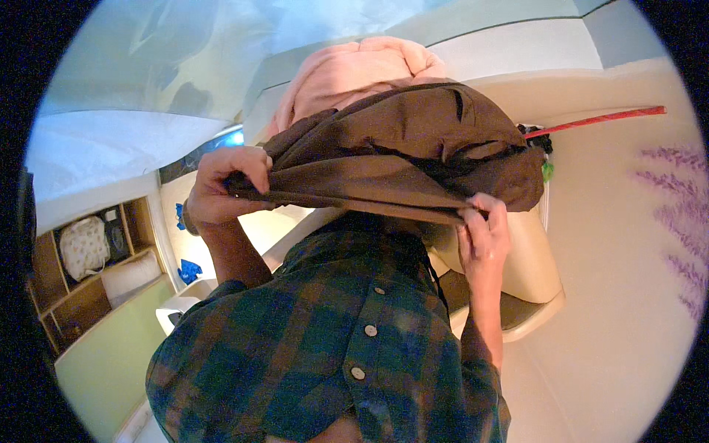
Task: The person folds a pair of black pants on their lap, aligning the legs and folding the garment into a compact rectangle. They then pick up a brown pair of pants from a nearby pile and begin folding them in a similar manner.
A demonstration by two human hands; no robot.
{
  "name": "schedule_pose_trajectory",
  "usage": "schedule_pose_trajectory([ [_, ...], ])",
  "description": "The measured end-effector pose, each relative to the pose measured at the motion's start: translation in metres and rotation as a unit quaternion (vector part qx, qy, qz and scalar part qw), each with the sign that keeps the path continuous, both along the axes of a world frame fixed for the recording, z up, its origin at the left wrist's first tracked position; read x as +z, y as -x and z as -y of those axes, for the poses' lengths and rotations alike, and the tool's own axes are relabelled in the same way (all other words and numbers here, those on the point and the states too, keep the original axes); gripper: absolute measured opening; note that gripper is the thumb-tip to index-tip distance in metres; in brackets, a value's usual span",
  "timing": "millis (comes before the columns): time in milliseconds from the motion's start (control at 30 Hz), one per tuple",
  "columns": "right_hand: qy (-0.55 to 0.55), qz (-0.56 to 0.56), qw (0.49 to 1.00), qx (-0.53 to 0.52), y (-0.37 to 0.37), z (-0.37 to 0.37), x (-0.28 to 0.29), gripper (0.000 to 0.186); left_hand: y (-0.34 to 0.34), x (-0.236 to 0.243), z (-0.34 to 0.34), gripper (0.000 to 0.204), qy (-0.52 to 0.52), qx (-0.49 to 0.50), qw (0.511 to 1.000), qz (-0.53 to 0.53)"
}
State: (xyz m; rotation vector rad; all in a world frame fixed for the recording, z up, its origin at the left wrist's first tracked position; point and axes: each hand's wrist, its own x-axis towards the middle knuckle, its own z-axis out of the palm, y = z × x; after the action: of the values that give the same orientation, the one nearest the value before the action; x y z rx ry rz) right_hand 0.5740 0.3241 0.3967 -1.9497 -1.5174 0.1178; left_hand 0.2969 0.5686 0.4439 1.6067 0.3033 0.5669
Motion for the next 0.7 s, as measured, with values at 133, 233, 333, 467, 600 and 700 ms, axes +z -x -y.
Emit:
schedule_pose_trajectory([
  [133, -0.033, 0.019, 0.998, -0.054, 0.013, 0.028, -0.016, 0.027, -0.003, 0.007, -0.001, 0.029, 0.014, -0.016, 0.993, -0.113],
  [233, -0.052, 0.037, 0.994, -0.087, 0.021, 0.039, -0.015, 0.032, -0.011, 0.007, 0.0, 0.03, 0.0, -0.031, 0.988, -0.154],
  [333, -0.075, 0.053, 0.99, -0.107, 0.023, 0.047, -0.015, 0.035, -0.016, 0.006, 0.002, 0.029, 0.005, -0.035, 0.982, -0.184],
  [467, -0.116, 0.063, 0.983, -0.128, 0.015, 0.052, -0.015, 0.037, -0.018, -0.003, -0.006, 0.027, -0.099, -0.007, 0.971, -0.218],
  [600, -0.147, 0.102, 0.978, -0.112, 0.001, 0.047, -0.003, 0.036, -0.032, -0.018, -0.005, 0.024, -0.169, 0.06, 0.96, -0.217],
  [700, -0.148, 0.109, 0.976, -0.114, -0.018, 0.048, 0.013, 0.033, -0.051, -0.027, -0.002, 0.025, -0.197, 0.077, 0.959, -0.188],
])
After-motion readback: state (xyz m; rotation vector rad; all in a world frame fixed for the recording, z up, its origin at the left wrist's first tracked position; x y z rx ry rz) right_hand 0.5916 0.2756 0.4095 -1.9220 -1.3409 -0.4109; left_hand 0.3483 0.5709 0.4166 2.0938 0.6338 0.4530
